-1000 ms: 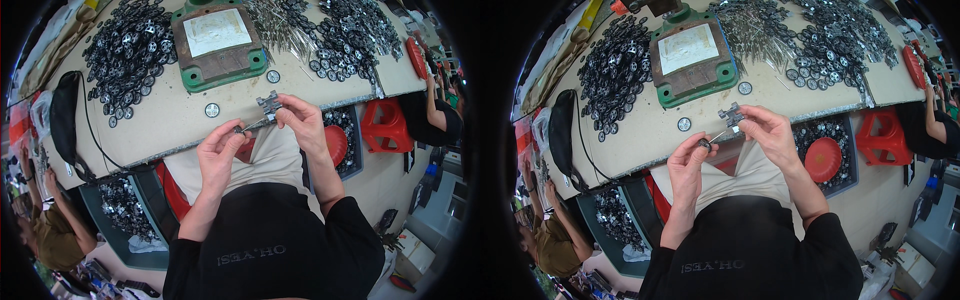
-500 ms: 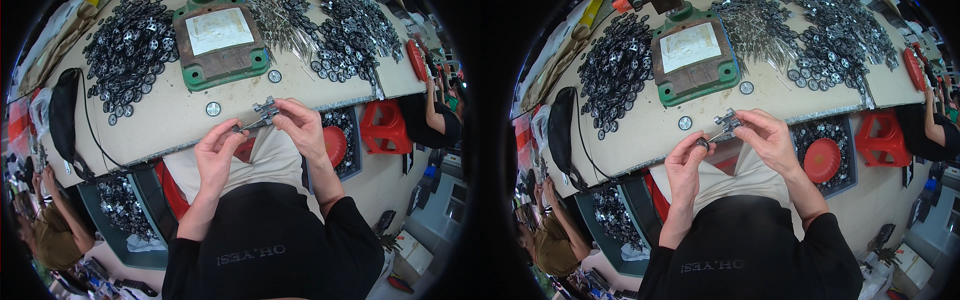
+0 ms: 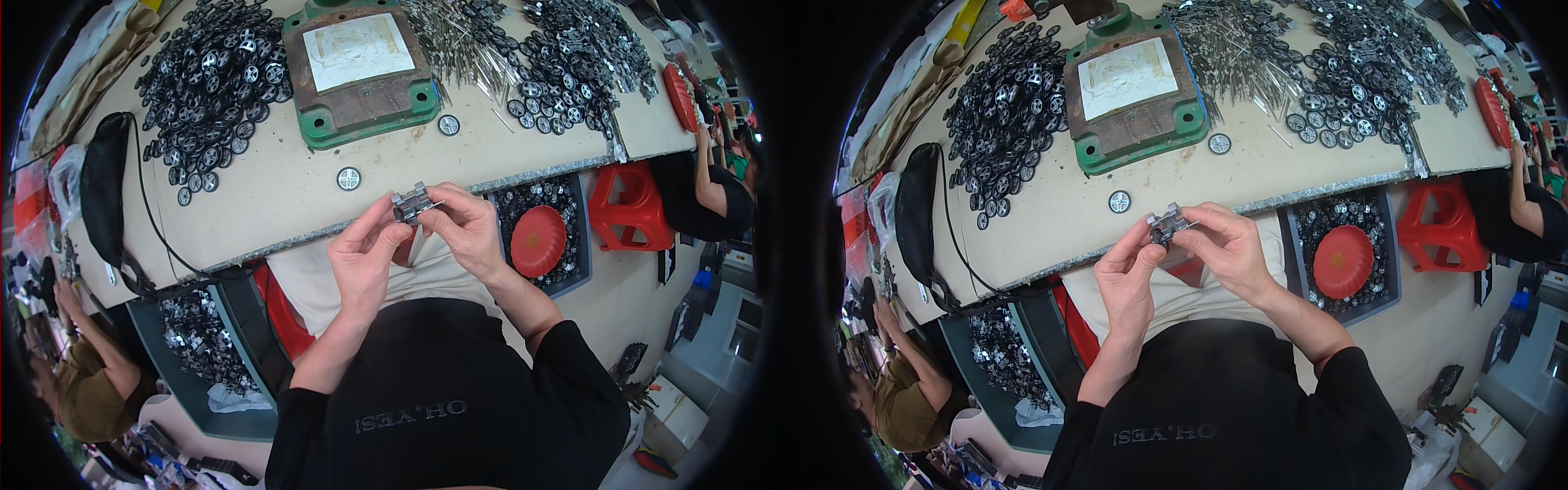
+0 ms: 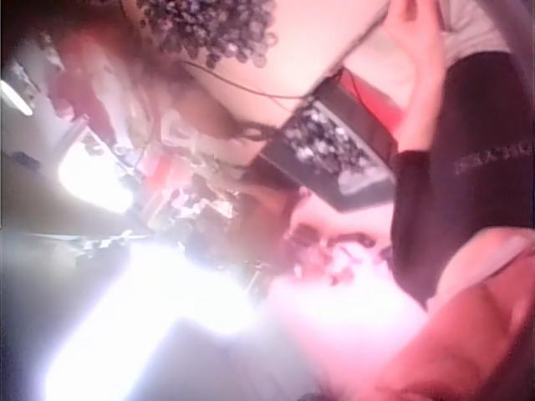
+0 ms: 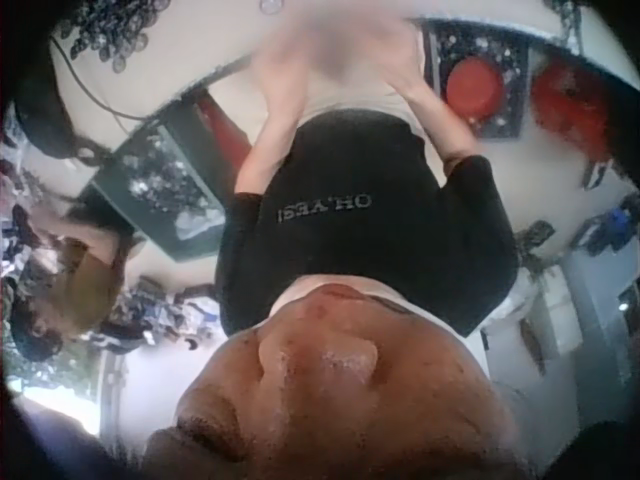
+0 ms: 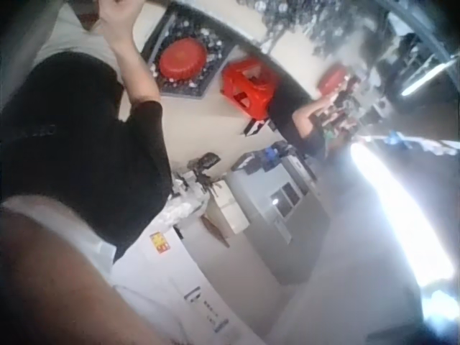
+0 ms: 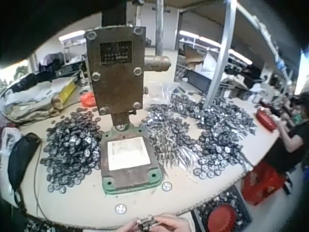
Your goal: The person assembles small plastic components and metal parts using a manual press machine.
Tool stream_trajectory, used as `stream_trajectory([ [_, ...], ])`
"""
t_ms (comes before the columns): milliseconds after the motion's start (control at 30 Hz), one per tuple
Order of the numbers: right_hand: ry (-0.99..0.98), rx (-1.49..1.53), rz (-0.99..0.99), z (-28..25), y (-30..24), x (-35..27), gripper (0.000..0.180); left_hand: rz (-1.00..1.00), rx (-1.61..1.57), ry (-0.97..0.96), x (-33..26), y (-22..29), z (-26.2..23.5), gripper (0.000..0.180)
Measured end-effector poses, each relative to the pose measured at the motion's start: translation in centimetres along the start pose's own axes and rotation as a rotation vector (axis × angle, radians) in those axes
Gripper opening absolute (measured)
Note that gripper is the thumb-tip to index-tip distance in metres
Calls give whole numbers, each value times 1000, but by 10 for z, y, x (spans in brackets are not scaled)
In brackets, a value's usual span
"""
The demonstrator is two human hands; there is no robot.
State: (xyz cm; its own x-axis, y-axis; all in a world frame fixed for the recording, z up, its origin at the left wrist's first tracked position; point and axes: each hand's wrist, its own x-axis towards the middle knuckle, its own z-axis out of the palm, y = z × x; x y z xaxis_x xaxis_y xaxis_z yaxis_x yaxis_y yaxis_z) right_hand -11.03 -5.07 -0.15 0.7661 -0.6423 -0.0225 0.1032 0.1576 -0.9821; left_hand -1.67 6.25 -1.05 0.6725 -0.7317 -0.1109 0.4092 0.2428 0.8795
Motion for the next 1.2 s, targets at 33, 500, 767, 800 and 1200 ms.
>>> stream_trajectory([
  [33, 1, 1, -1, 0, 0, -1, 22, -16, -9, 13, 0, 2, 1, 37],
  [500, 356, -1092, -260, -34, -13, 61, 16, -216, -346, -99, 9, -1, -9, 31],
  [767, 128, -72, 100, -20, -18, 26, 12, -186, -356, -76, 11, -1, -11, 27],
  [800, 129, -73, 101, -17, -18, 22, 12, -179, -350, -70, 11, 0, -10, 27],
  [1200, 150, -4, -42, -6, -9, 7, 16, -124, -243, -6, 7, 1, -4, 27],
])
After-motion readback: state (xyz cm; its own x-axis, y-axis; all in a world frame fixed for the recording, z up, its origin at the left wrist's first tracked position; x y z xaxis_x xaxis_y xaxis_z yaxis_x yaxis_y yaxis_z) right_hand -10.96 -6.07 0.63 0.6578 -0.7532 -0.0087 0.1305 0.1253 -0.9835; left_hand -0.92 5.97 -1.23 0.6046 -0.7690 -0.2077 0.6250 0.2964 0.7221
